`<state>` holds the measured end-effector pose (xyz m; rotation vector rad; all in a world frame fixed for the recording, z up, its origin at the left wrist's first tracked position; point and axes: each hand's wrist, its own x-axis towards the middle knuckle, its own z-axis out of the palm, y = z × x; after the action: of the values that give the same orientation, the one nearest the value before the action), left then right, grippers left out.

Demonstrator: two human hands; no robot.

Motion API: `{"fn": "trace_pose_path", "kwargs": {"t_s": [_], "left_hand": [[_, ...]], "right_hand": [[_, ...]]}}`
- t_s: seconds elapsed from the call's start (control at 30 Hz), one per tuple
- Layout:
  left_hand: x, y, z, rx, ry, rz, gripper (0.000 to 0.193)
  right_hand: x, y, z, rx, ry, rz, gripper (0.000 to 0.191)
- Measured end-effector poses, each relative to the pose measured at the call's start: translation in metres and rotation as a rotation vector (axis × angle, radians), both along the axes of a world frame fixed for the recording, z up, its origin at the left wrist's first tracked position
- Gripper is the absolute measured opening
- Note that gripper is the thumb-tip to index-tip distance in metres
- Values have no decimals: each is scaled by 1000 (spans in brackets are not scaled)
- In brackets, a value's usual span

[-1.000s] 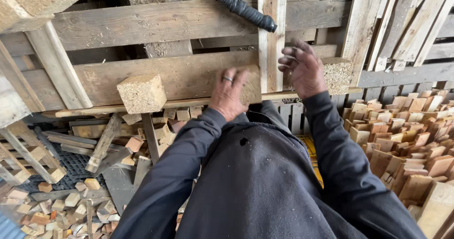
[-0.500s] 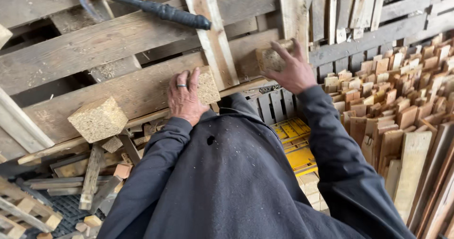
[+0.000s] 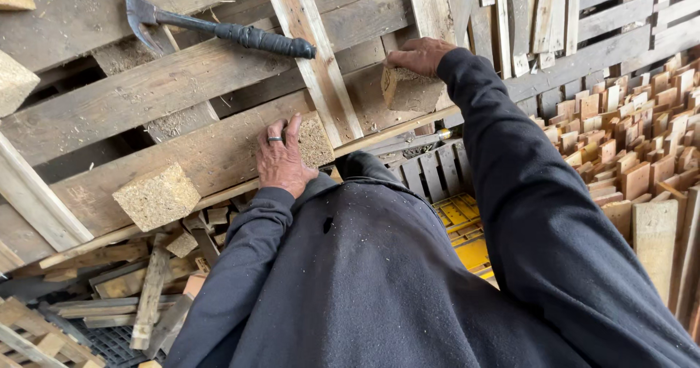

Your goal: The person assembles wooden pallets by placing small wooden blocks onto pallet slats and securing them with nails using a hammer. The person repeatedly positions blocks, hammers nails, and adjusts the wood pieces to build the pallet structure.

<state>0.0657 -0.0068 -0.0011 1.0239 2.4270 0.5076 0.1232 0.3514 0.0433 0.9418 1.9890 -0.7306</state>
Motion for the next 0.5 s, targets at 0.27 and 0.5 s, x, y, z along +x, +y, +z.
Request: {"fn": "trace_pose_path", "kwargs": {"t_s": [0.27,0.5], "left_hand": [[1,1,0,16,-17,15,128],[0,2,-1,108,19,18,122]], "right_hand": [[5,-11,8,1,1,61,99],[78,-63,-2,366,414,228,79]]}}
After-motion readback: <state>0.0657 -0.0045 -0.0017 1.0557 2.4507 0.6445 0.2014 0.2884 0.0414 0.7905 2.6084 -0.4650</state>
